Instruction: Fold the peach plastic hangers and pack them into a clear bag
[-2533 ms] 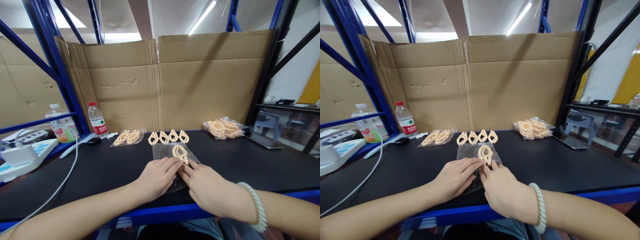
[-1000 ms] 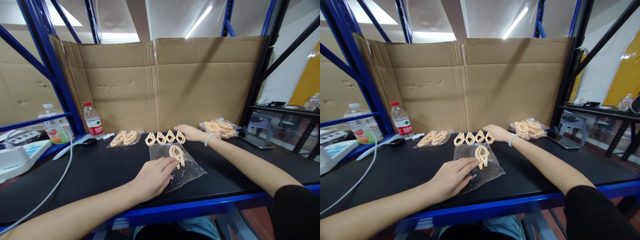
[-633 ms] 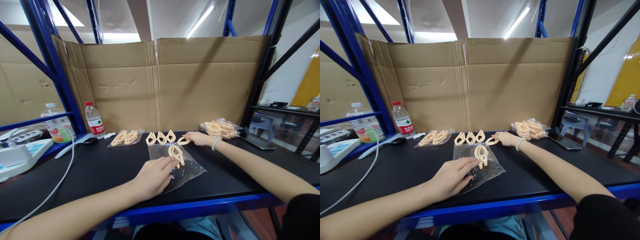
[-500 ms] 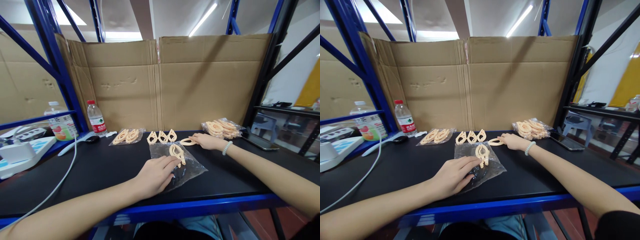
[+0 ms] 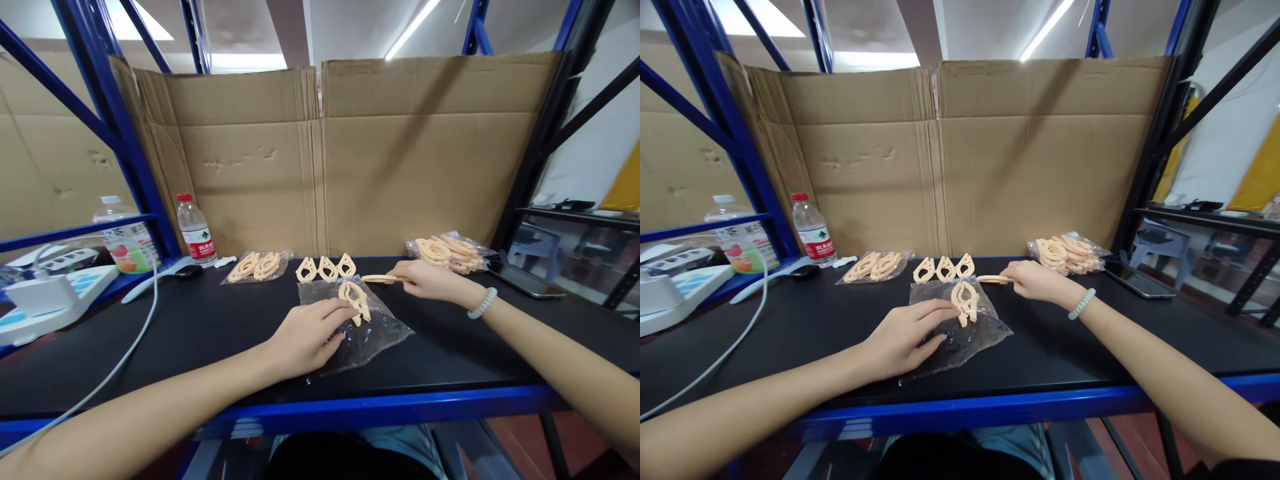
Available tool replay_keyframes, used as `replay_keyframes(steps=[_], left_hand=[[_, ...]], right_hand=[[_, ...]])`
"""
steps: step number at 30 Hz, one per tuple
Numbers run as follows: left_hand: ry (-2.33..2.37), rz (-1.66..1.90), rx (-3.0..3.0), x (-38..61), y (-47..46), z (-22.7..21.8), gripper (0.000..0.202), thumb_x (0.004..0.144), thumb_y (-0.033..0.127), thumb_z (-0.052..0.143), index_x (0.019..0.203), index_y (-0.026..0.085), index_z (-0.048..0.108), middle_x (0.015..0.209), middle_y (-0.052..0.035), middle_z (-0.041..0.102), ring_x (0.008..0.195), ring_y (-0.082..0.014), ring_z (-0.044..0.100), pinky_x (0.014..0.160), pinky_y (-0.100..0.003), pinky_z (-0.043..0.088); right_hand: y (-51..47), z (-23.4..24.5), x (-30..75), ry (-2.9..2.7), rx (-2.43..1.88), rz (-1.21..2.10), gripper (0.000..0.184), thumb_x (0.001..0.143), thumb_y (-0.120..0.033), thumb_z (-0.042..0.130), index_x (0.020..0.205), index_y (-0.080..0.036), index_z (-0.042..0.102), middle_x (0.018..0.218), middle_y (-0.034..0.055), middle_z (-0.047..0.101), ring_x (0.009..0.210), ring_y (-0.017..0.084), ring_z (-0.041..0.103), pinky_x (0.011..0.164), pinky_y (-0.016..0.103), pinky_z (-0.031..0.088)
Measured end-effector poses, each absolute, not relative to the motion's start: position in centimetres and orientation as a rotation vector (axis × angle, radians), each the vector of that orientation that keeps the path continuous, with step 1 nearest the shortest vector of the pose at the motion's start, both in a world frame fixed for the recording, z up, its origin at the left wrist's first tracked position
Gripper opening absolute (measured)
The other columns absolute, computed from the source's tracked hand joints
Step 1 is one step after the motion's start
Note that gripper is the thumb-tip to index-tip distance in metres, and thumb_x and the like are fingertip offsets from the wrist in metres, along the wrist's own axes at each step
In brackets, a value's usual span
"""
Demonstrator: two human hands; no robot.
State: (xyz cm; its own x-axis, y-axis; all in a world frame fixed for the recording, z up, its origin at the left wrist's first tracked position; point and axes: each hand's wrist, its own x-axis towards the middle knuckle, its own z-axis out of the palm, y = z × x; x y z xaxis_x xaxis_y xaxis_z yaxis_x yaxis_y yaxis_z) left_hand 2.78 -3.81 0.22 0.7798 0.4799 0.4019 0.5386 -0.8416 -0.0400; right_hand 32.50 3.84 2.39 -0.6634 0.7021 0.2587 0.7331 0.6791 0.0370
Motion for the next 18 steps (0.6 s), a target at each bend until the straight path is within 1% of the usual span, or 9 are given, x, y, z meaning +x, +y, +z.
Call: replay_keyframes(steps=[2, 4, 6, 9, 11, 14, 18], left_hand=[[-0.825, -0.584, -2.827, 2.8, -3.8, 0.2, 0.042, 0.085, 0.017, 0.046, 0.126, 0.024, 0.044, 0.132, -0.0048, 0.052, 0.117, -0.02, 0.052, 0.088, -0.033, 0.05], [-0.84, -0.602, -2.832, 2.8, -3.8, 0.2, 0.041, 0.085, 0.017, 0.046, 0.126, 0.023, 0.044, 0.131, -0.0049, 0.052, 0.116, -0.0203, 0.052, 0.089, -0.033, 0.05], [-0.856, -0.632, -2.839, 2.8, -3.8, 0.2, 0.042, 0.085, 0.014, 0.044, 0.125, 0.023, 0.045, 0.13, -0.0045, 0.053, 0.116, -0.0196, 0.053, 0.089, -0.033, 0.05], [-0.866, -0.681, -2.851, 2.9, -3.8, 0.3, 0.047, 0.08, 0.006, 0.041, 0.124, 0.024, 0.045, 0.127, -0.0037, 0.055, 0.114, -0.0183, 0.054, 0.088, -0.032, 0.05], [-0.875, -0.709, -2.854, 2.9, -3.8, 0.3, 0.049, 0.077, 0.004, 0.04, 0.122, 0.023, 0.046, 0.124, -0.0039, 0.057, 0.112, -0.0184, 0.055, 0.086, -0.032, 0.051], [-0.888, -0.751, -2.851, 2.9, -3.8, 0.2, 0.048, 0.077, 0.005, 0.04, 0.121, 0.023, 0.047, 0.122, -0.0042, 0.057, 0.11, -0.0189, 0.056, 0.085, -0.032, 0.051], [-0.91, -0.785, -2.847, 2.9, -3.7, 0.1, 0.048, 0.077, 0.005, 0.041, 0.121, 0.024, 0.046, 0.122, -0.0035, 0.058, 0.109, -0.019, 0.056, 0.085, -0.031, 0.05]], right_hand=[[3.5, 3.1, 32.7, -2.574, -1.09, -0.154, 0.03, 0.084, -0.009, 0.041, 0.102, -0.016, 0.065, 0.097, 0.0074, 0.067, 0.086, 0.018, 0.061, 0.079, 0.028, 0.045], [3.2, 3.7, 33.0, -2.46, -1.106, -0.138, 0.028, 0.088, -0.015, 0.041, 0.102, -0.016, 0.064, 0.097, 0.0072, 0.068, 0.084, 0.018, 0.063, 0.076, 0.028, 0.046], [3.0, 4.1, 33.1, -2.371, -1.14, -0.123, 0.027, 0.089, -0.019, 0.041, 0.104, -0.016, 0.064, 0.091, 0.0065, 0.069, 0.079, 0.018, 0.064, 0.071, 0.028, 0.047], [2.8, 4.2, 33.1, -2.269, -1.101, -0.028, 0.026, 0.091, -0.024, 0.042, 0.109, -0.017, 0.06, 0.081, 0.004, 0.069, 0.068, 0.016, 0.064, 0.064, 0.027, 0.049], [2.6, 4.1, 32.7, -2.189, -1.035, 0.053, 0.025, 0.09, -0.026, 0.046, 0.111, -0.018, 0.056, 0.079, 0.003, 0.068, 0.065, 0.015, 0.064, 0.06, 0.026, 0.05], [1.9, 4.0, 31.8, -2.044, -0.909, 0.084, 0.02, 0.088, -0.027, 0.052, 0.106, -0.018, 0.056, 0.077, 0.0024, 0.066, 0.064, 0.014, 0.064, 0.058, 0.025, 0.051], [0.0, 4.2, 30.5, -1.852, -0.709, 0.044, 0.018, 0.085, -0.022, 0.058, 0.102, -0.018, 0.06, 0.081, 0.0029, 0.065, 0.063, 0.013, 0.064, 0.057, 0.024, 0.052]])
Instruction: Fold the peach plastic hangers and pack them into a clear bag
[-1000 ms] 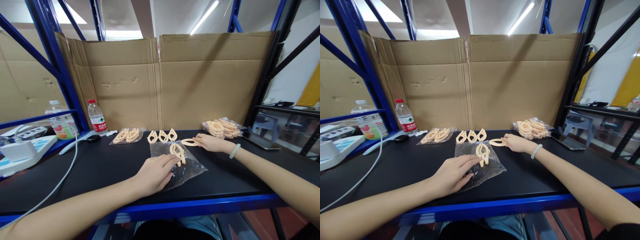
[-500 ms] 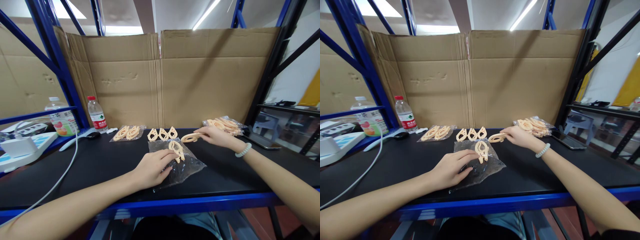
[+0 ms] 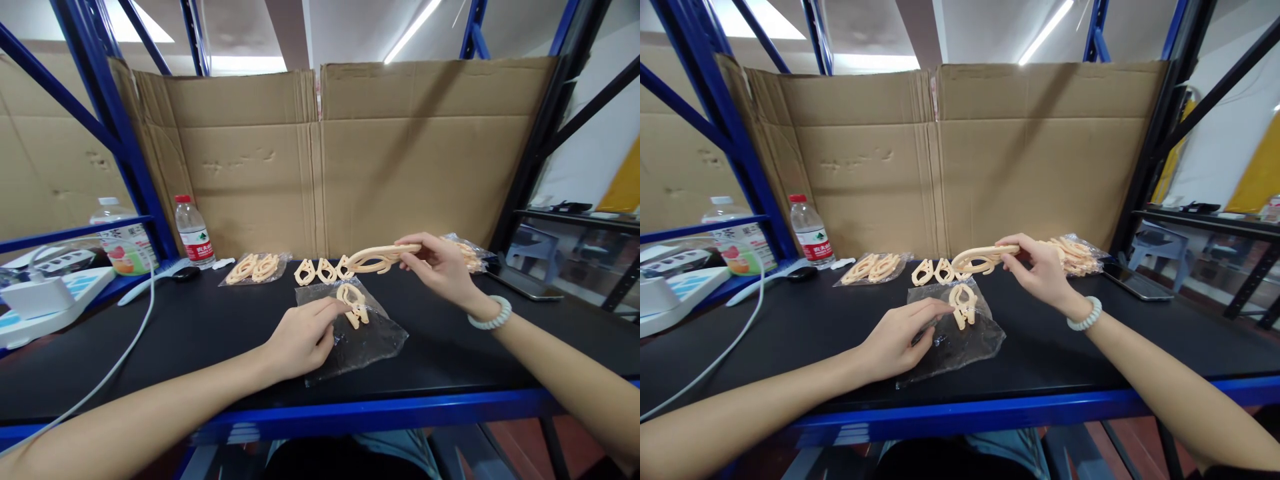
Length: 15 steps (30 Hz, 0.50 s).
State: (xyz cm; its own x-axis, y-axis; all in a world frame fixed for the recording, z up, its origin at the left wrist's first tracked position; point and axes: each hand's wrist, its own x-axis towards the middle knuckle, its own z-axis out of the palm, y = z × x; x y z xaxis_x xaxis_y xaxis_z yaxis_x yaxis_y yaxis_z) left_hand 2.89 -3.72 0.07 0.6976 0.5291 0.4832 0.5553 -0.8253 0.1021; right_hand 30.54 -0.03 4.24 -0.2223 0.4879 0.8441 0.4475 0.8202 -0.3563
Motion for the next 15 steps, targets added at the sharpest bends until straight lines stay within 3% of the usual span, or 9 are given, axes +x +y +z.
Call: replay_keyframes(steps=[5, 10, 15], left_hand=[[-0.962, -0.797, -2.85, 3.0, -3.8, 0.1, 0.047, 0.074, 0.003, 0.042, 0.116, 0.023, 0.048, 0.117, -0.0028, 0.059, 0.105, -0.0196, 0.058, 0.08, -0.03, 0.05], [-0.966, -0.849, -2.875, 3.0, -3.8, 0.2, 0.055, 0.07, 0.001, 0.043, 0.12, 0.024, 0.047, 0.12, -0.0017, 0.058, 0.107, -0.0187, 0.057, 0.085, -0.031, 0.049], [-0.948, -0.892, -2.865, 3.0, -3.8, 0.2, 0.058, 0.07, 0.0, 0.041, 0.122, 0.024, 0.046, 0.122, -0.0027, 0.057, 0.111, -0.0187, 0.054, 0.09, -0.032, 0.047]], right_hand=[[-3.4, 4.9, 29.8, -1.956, -0.487, 0.026, 0.018, 0.083, -0.013, 0.057, 0.099, -0.018, 0.062, 0.085, 0.0038, 0.066, 0.065, 0.012, 0.062, 0.058, 0.023, 0.051], [-5.2, 4.7, 28.3, -2.275, -0.298, -0.096, 0.023, 0.082, -0.008, 0.05, 0.102, -0.016, 0.06, 0.084, 0.005, 0.067, 0.073, 0.013, 0.063, 0.066, 0.025, 0.052], [-5.1, 3.4, 27.1, -2.437, -0.189, -0.496, 0.024, 0.084, -0.006, 0.046, 0.105, -0.011, 0.057, 0.084, 0.0085, 0.066, 0.076, 0.015, 0.061, 0.065, 0.028, 0.051]])
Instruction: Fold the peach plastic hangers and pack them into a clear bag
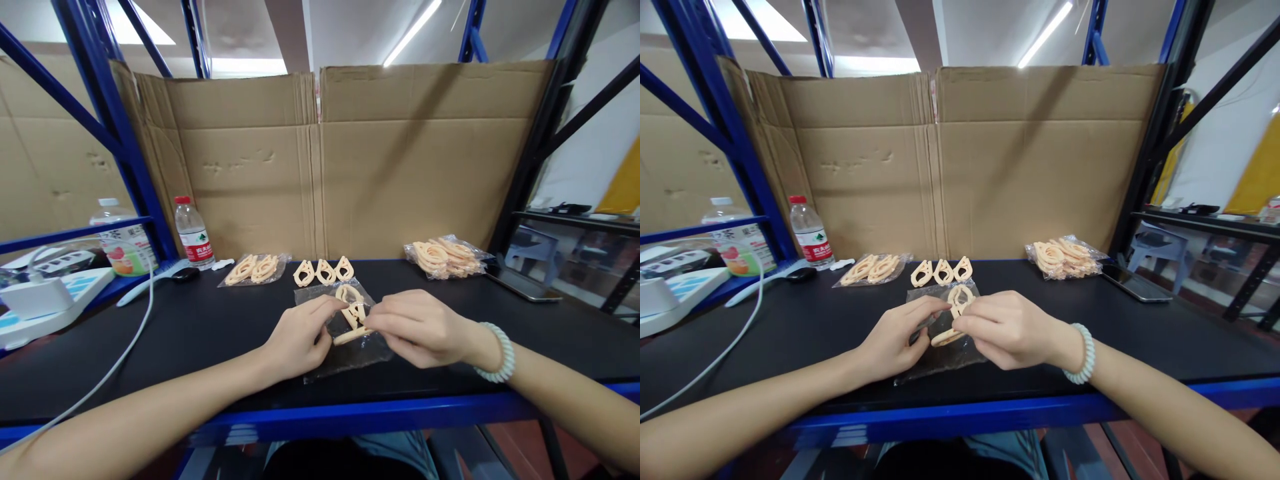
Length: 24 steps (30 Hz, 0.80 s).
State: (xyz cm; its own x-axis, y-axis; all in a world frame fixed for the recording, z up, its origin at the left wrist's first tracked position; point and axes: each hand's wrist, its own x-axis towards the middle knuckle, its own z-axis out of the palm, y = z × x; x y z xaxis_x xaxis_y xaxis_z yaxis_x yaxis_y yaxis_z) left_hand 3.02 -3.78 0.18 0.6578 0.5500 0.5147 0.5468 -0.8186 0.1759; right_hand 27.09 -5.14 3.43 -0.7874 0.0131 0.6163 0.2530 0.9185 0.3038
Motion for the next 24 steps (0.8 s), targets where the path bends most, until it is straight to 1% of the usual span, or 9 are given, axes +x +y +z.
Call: replay_keyframes(steps=[2, 5, 9, 13, 15, 19, 21, 24], left_hand=[[0.925, 0.892, 2.856, 3.1, -3.8, 0.2, 0.058, 0.07, 0.0, 0.04, 0.122, 0.024, 0.046, 0.122, -0.0029, 0.056, 0.112, -0.0189, 0.054, 0.091, -0.032, 0.047], [0.902, 0.901, 2.844, 3.1, -3.8, 0.2, 0.058, 0.069, 0.0, 0.04, 0.121, 0.023, 0.047, 0.122, -0.0033, 0.057, 0.111, -0.0186, 0.054, 0.09, -0.032, 0.047], [0.883, 0.926, 2.838, 3.1, -3.8, 0.2, 0.06, 0.067, -0.001, 0.039, 0.122, 0.023, 0.046, 0.122, -0.0043, 0.056, 0.111, -0.0189, 0.054, 0.091, -0.033, 0.047], [0.879, 0.937, 2.842, 2.9, -3.8, 0.1, 0.066, 0.064, -0.001, 0.039, 0.125, 0.023, 0.043, 0.126, -0.0046, 0.054, 0.115, -0.0191, 0.052, 0.095, -0.034, 0.046], [0.882, 0.929, 2.849, 2.8, -3.9, 0.1, 0.068, 0.063, -0.002, 0.04, 0.126, 0.023, 0.042, 0.128, -0.0042, 0.053, 0.117, -0.019, 0.05, 0.097, -0.035, 0.045], [0.871, 0.957, 2.86, 2.8, -3.9, 0.1, 0.07, 0.061, -0.002, 0.04, 0.127, 0.024, 0.042, 0.127, -0.0036, 0.053, 0.118, -0.0188, 0.049, 0.099, -0.035, 0.044], [0.86, 0.986, 2.864, 2.9, -3.9, 0.1, 0.07, 0.062, -0.002, 0.04, 0.127, 0.024, 0.043, 0.125, -0.0039, 0.054, 0.116, -0.0191, 0.05, 0.098, -0.035, 0.044], [0.845, 1.006, 2.866, 2.9, -3.9, 0.2, 0.07, 0.061, -0.002, 0.04, 0.126, 0.023, 0.045, 0.122, -0.0047, 0.055, 0.113, -0.0198, 0.05, 0.096, -0.037, 0.045]], right_hand=[[-5.0, 3.1, 26.8, -2.451, -0.189, -0.672, 0.022, 0.086, -0.006, 0.046, 0.104, -0.009, 0.057, 0.084, 0.0093, 0.066, 0.074, 0.016, 0.06, 0.063, 0.029, 0.05], [-4.8, 2.8, 26.5, -2.446, -0.208, -0.827, 0.02, 0.089, -0.007, 0.045, 0.103, -0.01, 0.059, 0.084, 0.0088, 0.066, 0.069, 0.015, 0.058, 0.057, 0.027, 0.049], [-4.7, 2.5, 26.2, -2.374, -0.199, -0.924, 0.018, 0.089, -0.008, 0.046, 0.1, -0.01, 0.061, 0.089, 0.0095, 0.068, 0.069, 0.015, 0.059, 0.055, 0.026, 0.049], [-5.0, 2.0, 25.7, -2.373, -0.207, -0.953, 0.019, 0.089, -0.008, 0.047, 0.101, -0.009, 0.062, 0.09, 0.0102, 0.069, 0.069, 0.015, 0.061, 0.052, 0.025, 0.05], [-5.2, 1.7, 25.4, -2.364, -0.199, -0.959, 0.02, 0.089, -0.007, 0.047, 0.102, -0.008, 0.062, 0.091, 0.0115, 0.069, 0.073, 0.016, 0.063, 0.054, 0.025, 0.053], [-5.5, 0.9, 24.0, -2.331, -0.181, -1.037, 0.024, 0.088, -0.006, 0.046, 0.105, -0.002, 0.062, 0.095, 0.0149, 0.069, 0.088, 0.021, 0.065, 0.065, 0.028, 0.056], [-5.5, 0.4, 23.0, -2.337, -0.223, -1.106, 0.026, 0.088, -0.005, 0.044, 0.106, 0.0, 0.062, 0.094, 0.0162, 0.069, 0.088, 0.022, 0.065, 0.067, 0.03, 0.057], [-5.3, -0.4, 21.1, -2.432, -0.411, -1.174, 0.027, 0.087, -0.005, 0.042, 0.104, 0.001, 0.063, 0.09, 0.0193, 0.069, 0.081, 0.024, 0.065, 0.066, 0.034, 0.056]])
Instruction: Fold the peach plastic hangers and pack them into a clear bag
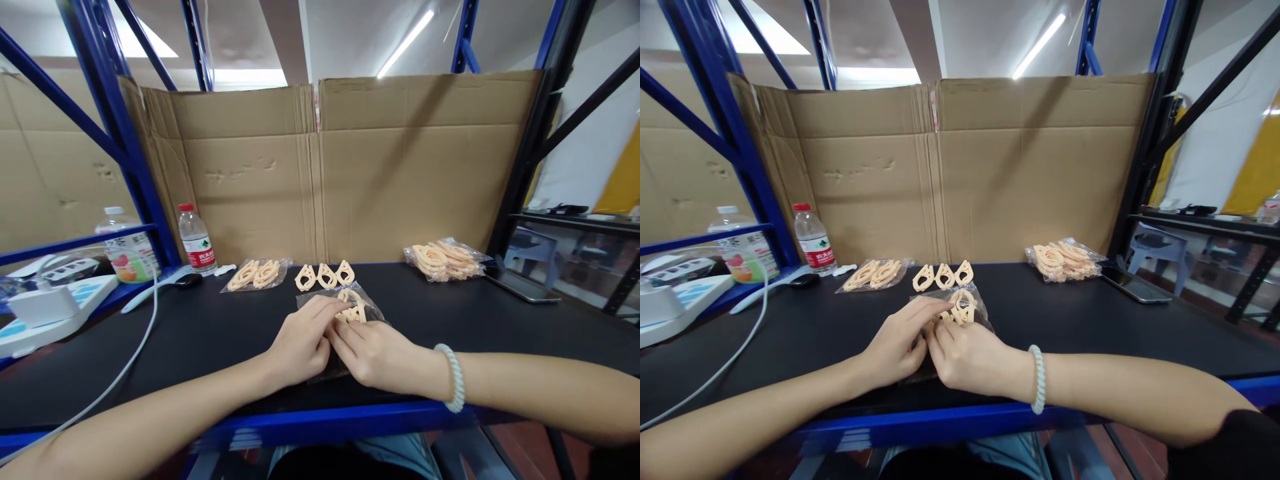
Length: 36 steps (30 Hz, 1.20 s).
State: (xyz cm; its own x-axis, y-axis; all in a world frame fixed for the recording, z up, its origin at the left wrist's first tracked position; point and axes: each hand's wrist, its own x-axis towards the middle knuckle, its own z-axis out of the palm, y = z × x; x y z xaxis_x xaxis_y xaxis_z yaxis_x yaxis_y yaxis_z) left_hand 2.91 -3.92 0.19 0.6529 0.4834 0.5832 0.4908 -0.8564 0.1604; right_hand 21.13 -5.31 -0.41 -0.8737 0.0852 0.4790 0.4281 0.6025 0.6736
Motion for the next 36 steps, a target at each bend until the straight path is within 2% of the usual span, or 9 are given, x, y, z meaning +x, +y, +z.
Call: replay_keyframes(steps=[7, 11, 16, 19, 22, 26, 28, 31, 36], left_hand=[[-0.825, -1.075, -2.861, 2.8, -3.6, 0.0, 0.074, 0.053, -0.003, 0.037, 0.123, 0.02, 0.049, 0.118, -0.0056, 0.057, 0.112, -0.0195, 0.05, 0.098, -0.037, 0.044], [-0.818, -1.123, -2.87, 2.8, -3.4, 0.0, 0.074, 0.055, -0.003, 0.037, 0.124, 0.021, 0.048, 0.119, -0.0063, 0.057, 0.113, -0.0208, 0.05, 0.099, -0.041, 0.043], [-0.831, -1.108, -2.856, 2.9, -3.5, 0.1, 0.072, 0.057, -0.003, 0.038, 0.124, 0.02, 0.048, 0.119, -0.0067, 0.058, 0.111, -0.021, 0.052, 0.097, -0.04, 0.044], [-0.824, -1.132, -2.823, 2.9, -3.5, 0.2, 0.067, 0.059, -0.001, 0.039, 0.122, 0.02, 0.049, 0.118, -0.0069, 0.057, 0.111, -0.0215, 0.052, 0.097, -0.041, 0.044], [-0.866, -1.133, -2.798, 2.9, -3.5, 0.3, 0.061, 0.061, 0.0, 0.041, 0.118, 0.02, 0.05, 0.116, -0.007, 0.058, 0.11, -0.0221, 0.052, 0.094, -0.039, 0.045], [-0.884, -1.101, -2.819, 3.0, -3.8, 0.6, 0.052, 0.065, 0.0, 0.042, 0.111, 0.021, 0.053, 0.114, -0.0055, 0.059, 0.11, -0.0208, 0.052, 0.095, -0.037, 0.044], [-0.865, -1.098, -2.823, 3.1, -3.9, 0.7, 0.046, 0.067, 0.0, 0.042, 0.105, 0.021, 0.055, 0.114, -0.0045, 0.059, 0.11, -0.0199, 0.052, 0.096, -0.036, 0.043], [-0.861, -1.093, -2.81, 3.1, -4.0, 0.5, 0.037, 0.069, 0.001, 0.042, 0.098, 0.021, 0.056, 0.113, -0.0041, 0.059, 0.108, -0.0198, 0.053, 0.094, -0.036, 0.044], [-0.868, -1.072, -2.816, 3.0, -4.0, 0.2, 0.031, 0.073, 0.003, 0.043, 0.093, 0.022, 0.056, 0.113, -0.004, 0.059, 0.106, -0.0195, 0.054, 0.092, -0.035, 0.044]], right_hand=[[-3.6, -1.1, 18.3, -2.734, -0.79, -0.799, 0.018, 0.083, -0.005, 0.049, 0.09, -0.003, 0.066, 0.093, 0.0222, 0.064, 0.081, 0.029, 0.064, 0.067, 0.042, 0.054], [-2.4, -0.9, 18.5, -2.775, -0.758, -0.721, 0.019, 0.083, -0.002, 0.047, 0.087, -0.003, 0.066, 0.086, 0.0195, 0.064, 0.078, 0.028, 0.063, 0.07, 0.042, 0.052], [-2.2, -1.3, 19.2, -2.735, -0.616, -0.734, 0.021, 0.081, -0.005, 0.046, 0.092, -0.003, 0.064, 0.092, 0.0187, 0.064, 0.089, 0.027, 0.06, 0.082, 0.041, 0.048], [-2.7, -0.5, 20.2, -2.574, -0.489, -0.678, 0.019, 0.076, -0.009, 0.046, 0.082, -0.009, 0.065, 0.08, 0.0122, 0.065, 0.077, 0.022, 0.059, 0.071, 0.035, 0.049], [-1.9, 1.8, 21.8, -2.28, -0.342, -0.63, 0.023, 0.074, -0.01, 0.041, 0.067, -0.016, 0.062, 0.061, 0.004, 0.059, 0.057, 0.016, 0.052, 0.054, 0.028, 0.042], [2.2, 4.3, 24.1, -2.061, -0.448, -0.466, 0.027, 0.076, -0.007, 0.038, 0.067, -0.017, 0.062, 0.065, 0.0028, 0.062, 0.059, 0.013, 0.054, 0.059, 0.026, 0.042], [4.9, 4.2, 25.2, -2.075, -0.595, -0.399, 0.028, 0.076, -0.004, 0.039, 0.069, -0.016, 0.063, 0.068, 0.0037, 0.064, 0.063, 0.013, 0.057, 0.063, 0.026, 0.043], [8.5, 2.8, 26.6, -2.217, -0.791, -0.37, 0.029, 0.076, -0.003, 0.041, 0.082, -0.013, 0.067, 0.081, 0.0075, 0.067, 0.078, 0.017, 0.059, 0.074, 0.028, 0.046], [12.8, 0.9, 27.6, -2.473, -0.941, -0.352, 0.05, 0.071, 0.005, 0.039, 0.113, -0.009, 0.061, 0.11, 0.0121, 0.065, 0.105, 0.02, 0.054, 0.093, 0.033, 0.043]])
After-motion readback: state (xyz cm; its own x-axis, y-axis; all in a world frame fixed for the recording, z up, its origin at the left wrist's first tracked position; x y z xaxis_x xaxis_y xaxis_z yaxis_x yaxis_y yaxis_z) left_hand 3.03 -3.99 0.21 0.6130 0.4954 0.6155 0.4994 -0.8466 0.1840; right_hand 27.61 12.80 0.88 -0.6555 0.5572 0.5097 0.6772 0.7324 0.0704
